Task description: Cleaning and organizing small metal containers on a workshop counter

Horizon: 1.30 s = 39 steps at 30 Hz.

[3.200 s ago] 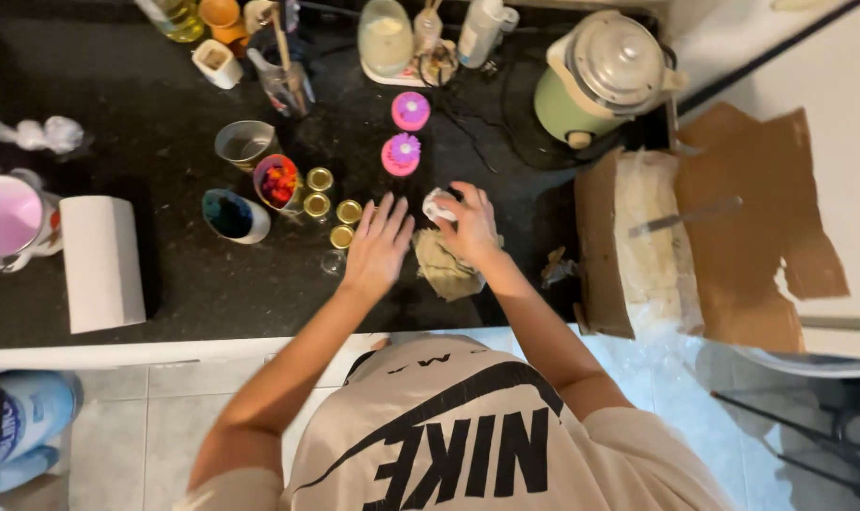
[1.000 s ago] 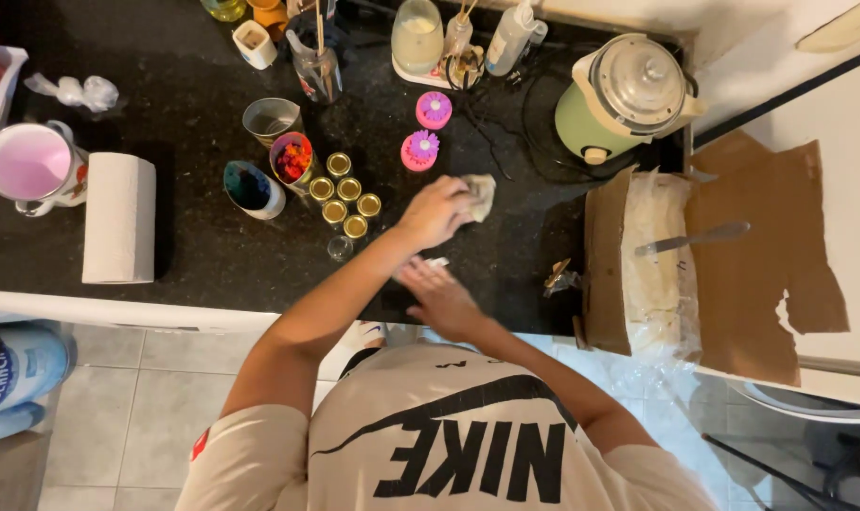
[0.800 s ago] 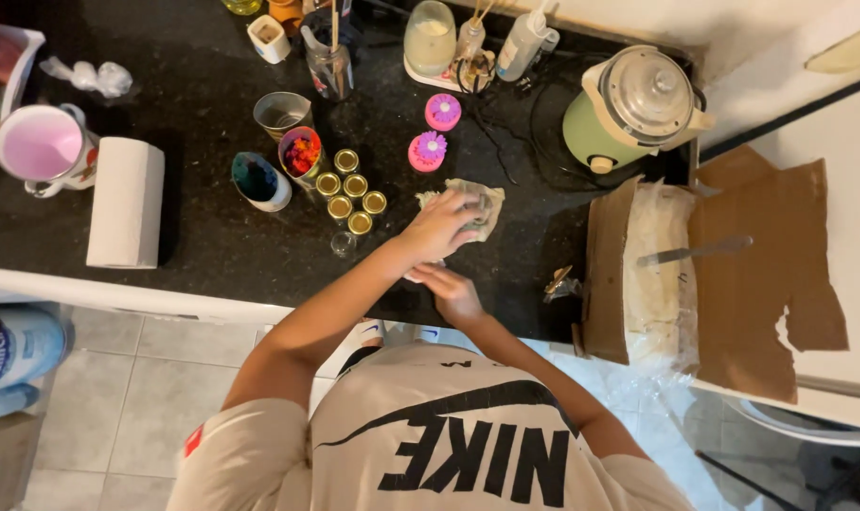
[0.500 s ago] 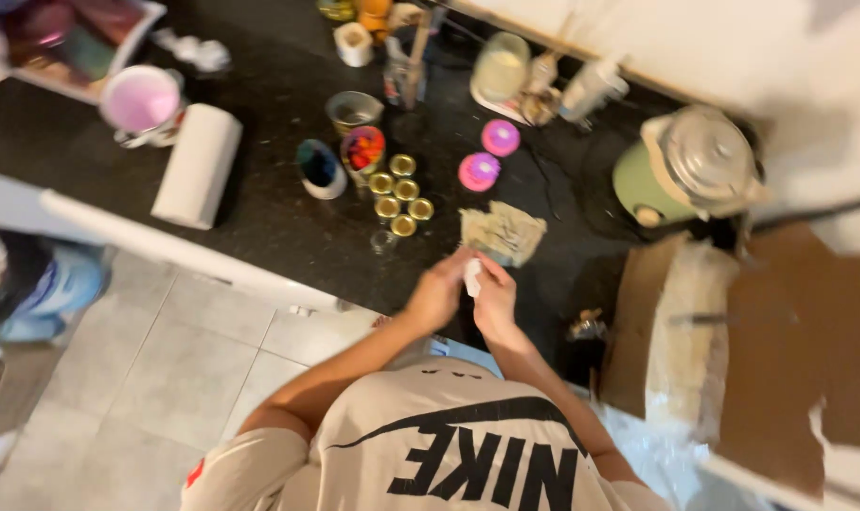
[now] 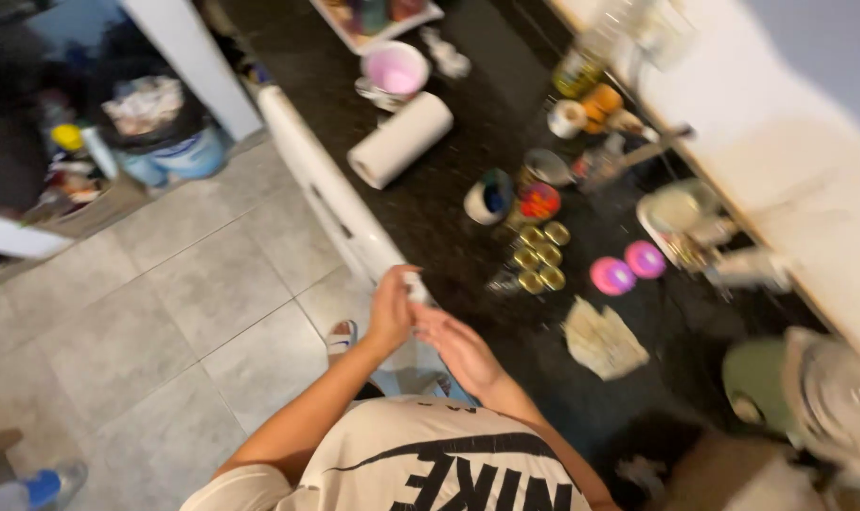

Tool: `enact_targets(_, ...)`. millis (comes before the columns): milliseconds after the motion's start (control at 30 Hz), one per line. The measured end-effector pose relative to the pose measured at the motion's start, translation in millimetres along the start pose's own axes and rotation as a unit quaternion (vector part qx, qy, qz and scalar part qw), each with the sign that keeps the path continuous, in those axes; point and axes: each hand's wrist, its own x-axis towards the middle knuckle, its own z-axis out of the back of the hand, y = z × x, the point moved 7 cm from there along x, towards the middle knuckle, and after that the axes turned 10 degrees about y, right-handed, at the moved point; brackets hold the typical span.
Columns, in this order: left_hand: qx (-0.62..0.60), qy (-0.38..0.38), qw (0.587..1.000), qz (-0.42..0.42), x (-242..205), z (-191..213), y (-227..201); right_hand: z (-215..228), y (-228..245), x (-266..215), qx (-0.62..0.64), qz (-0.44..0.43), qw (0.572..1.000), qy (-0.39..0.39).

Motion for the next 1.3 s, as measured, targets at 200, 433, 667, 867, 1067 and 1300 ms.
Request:
enact_targets(200, -0.376, -0.301, 0.76, 0.436, -78.9, 172.9, 252.1, -67.6, -14.4, 95.8, -0.107, -0.134, 0.981, 0.089)
enact_targets(433, -0.442, -0.421, 0.596, 0.522, 36.8, 400.5, 425.9, -29.8, -129.1, 231.6, -0.045, -0.214, 0.975, -0.036)
enact_targets(667, -0.546, -0.402, 0.676, 0.289, 240.7, 620.7, 484.9, -74.5, -125.0, 298.7, -0.049, -0.281, 0.932, -0.224)
enact_targets(867, -0.129, -0.303, 0.865, 0.379, 216.9, 542.7, 477.5, -66.7, -121.3, 316.2, -0.042, -0.247, 0.931, -0.264)
enact_targets(1067, -0.163, -0.115, 0.966, 0.166, 240.4, 363.1, 319.0, -56.1, -98.0, 270.5, -0.04, -0.127, 0.95, -0.284)
enact_targets(1300, -0.005, 0.18, 0.979, 0.093, 366.0, 167.3, 223.5, -59.0, -86.7, 193.1, -0.039, -0.023, 0.937, -0.347)
